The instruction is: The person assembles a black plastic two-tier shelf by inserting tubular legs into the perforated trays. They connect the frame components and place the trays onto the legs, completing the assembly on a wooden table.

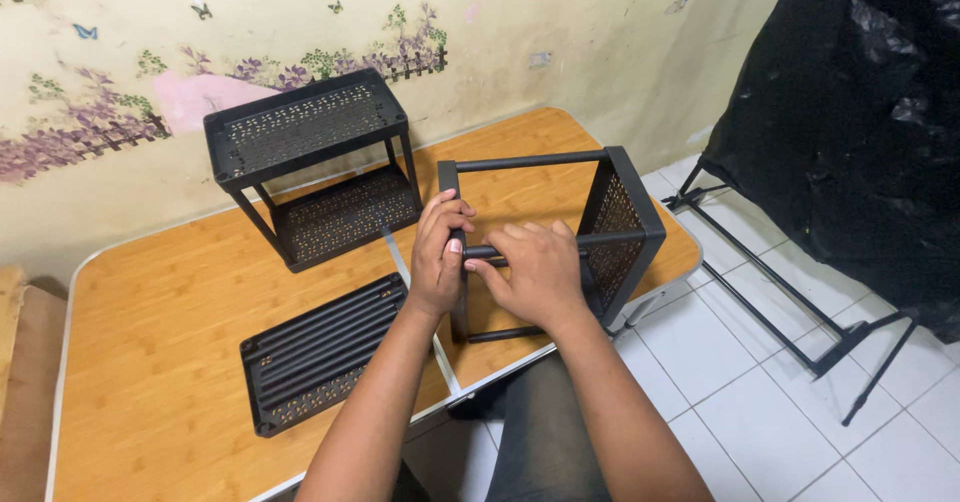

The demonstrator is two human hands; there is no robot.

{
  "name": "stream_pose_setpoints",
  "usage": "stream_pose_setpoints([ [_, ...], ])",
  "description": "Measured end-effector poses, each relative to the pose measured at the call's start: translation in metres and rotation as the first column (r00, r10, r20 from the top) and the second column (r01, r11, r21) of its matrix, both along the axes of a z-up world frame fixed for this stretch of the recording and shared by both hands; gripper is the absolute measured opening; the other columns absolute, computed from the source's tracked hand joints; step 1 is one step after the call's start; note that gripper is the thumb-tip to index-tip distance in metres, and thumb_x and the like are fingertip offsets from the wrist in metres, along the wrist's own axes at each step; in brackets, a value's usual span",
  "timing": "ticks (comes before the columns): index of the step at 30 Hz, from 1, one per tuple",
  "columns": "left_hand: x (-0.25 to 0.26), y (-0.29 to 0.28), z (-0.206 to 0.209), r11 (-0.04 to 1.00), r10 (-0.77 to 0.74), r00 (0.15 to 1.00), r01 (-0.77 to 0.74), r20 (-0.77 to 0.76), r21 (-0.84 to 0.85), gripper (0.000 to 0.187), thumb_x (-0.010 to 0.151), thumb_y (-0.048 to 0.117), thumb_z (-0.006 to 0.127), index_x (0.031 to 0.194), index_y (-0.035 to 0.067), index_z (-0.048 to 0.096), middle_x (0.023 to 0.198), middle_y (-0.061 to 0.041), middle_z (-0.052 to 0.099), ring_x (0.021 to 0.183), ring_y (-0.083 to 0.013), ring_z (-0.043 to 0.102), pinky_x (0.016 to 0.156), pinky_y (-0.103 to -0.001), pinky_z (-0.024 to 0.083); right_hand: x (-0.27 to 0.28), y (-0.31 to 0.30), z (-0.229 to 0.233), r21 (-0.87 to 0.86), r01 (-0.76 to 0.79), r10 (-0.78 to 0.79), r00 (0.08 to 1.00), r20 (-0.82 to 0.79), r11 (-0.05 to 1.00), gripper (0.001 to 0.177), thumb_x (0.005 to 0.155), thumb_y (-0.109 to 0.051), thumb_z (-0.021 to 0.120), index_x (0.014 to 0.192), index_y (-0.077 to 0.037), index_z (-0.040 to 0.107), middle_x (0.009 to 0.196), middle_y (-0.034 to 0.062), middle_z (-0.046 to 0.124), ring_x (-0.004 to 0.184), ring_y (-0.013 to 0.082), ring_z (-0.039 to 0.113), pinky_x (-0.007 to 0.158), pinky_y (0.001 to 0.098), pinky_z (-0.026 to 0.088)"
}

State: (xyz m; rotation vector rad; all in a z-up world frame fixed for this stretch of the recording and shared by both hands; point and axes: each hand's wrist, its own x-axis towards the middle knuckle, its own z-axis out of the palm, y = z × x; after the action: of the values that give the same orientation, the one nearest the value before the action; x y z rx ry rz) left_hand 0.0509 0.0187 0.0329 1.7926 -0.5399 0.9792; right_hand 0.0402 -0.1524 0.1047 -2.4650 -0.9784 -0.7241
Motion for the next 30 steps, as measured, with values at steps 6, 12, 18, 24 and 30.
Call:
stream_pose_setpoints([
  [6, 0.0, 0.0, 0.001, 1.0, -0.009, 1.0, 0.008, 0.016, 0.004, 0.04, 0.105, 0.04, 0.038, 0.103, 0.004, 0.055, 0.115, -0.017, 0.061, 0.13, -0.0395, 0.054, 0.123, -0.054, 0.034, -0.004, -0.002, 0.003, 0.016, -0.026, 0.026, 1.0, 0.001, 1.0, 0.031, 0.088, -0.043, 0.07, 0.087, -0.012, 0.067, 0.081, 0.0057, 0.065, 0.082, 0.0284, 0.061, 0.076, 0.0463, 0.037],
  [12, -0.003, 0.0, 0.005, 1.0, -0.014, 1.0, 0.014, -0.017, 0.024, 0.043, 0.107, 0.041, 0.035, 0.105, 0.003, 0.055, 0.119, -0.018, 0.06, 0.137, -0.0437, 0.048, 0.12, -0.053, 0.033, 0.001, 0.004, -0.001, -0.02, -0.049, 0.05, 0.995, 0.085, 0.999, 0.023, 0.087, -0.034, 0.066, 0.09, -0.011, 0.065, 0.084, 0.0052, 0.064, 0.087, 0.0269, 0.061, 0.089, 0.0532, 0.037],
  [18, -0.001, -0.001, 0.003, 1.0, -0.005, 1.0, 0.005, -0.012, 0.012, 0.045, 0.107, 0.044, 0.035, 0.103, 0.004, 0.055, 0.117, -0.018, 0.061, 0.133, -0.0423, 0.051, 0.122, -0.054, 0.033, 0.0, 0.007, -0.003, -0.055, -0.114, 0.114, 0.993, -0.011, 0.992, 0.019, 0.092, -0.027, 0.062, 0.098, -0.008, 0.063, 0.089, 0.0072, 0.063, 0.087, 0.0285, 0.061, 0.077, 0.0461, 0.041],
  [24, 0.001, -0.006, 0.003, 0.999, 0.004, 1.0, -0.003, 0.007, -0.033, 0.048, 0.107, 0.046, 0.037, 0.099, 0.003, 0.057, 0.115, -0.018, 0.062, 0.131, -0.0409, 0.053, 0.121, -0.053, 0.034, 0.004, 0.002, -0.001, -0.035, -0.154, 0.154, 0.988, -0.006, 0.987, 0.021, 0.092, -0.029, 0.063, 0.097, -0.009, 0.063, 0.086, 0.0074, 0.063, 0.083, 0.0293, 0.062, 0.073, 0.0456, 0.042],
  [30, -0.001, -0.007, 0.004, 0.999, -0.003, 1.0, 0.003, -0.001, -0.053, 0.051, 0.107, 0.048, 0.039, 0.098, 0.002, 0.058, 0.112, -0.017, 0.063, 0.129, -0.0395, 0.054, 0.122, -0.053, 0.034, 0.005, 0.0, -0.001, -0.063, -0.16, 0.156, 0.986, -0.058, 0.985, 0.027, 0.089, -0.032, 0.065, 0.101, -0.008, 0.063, 0.086, 0.0088, 0.065, 0.083, 0.0315, 0.064, 0.071, 0.0478, 0.045],
])
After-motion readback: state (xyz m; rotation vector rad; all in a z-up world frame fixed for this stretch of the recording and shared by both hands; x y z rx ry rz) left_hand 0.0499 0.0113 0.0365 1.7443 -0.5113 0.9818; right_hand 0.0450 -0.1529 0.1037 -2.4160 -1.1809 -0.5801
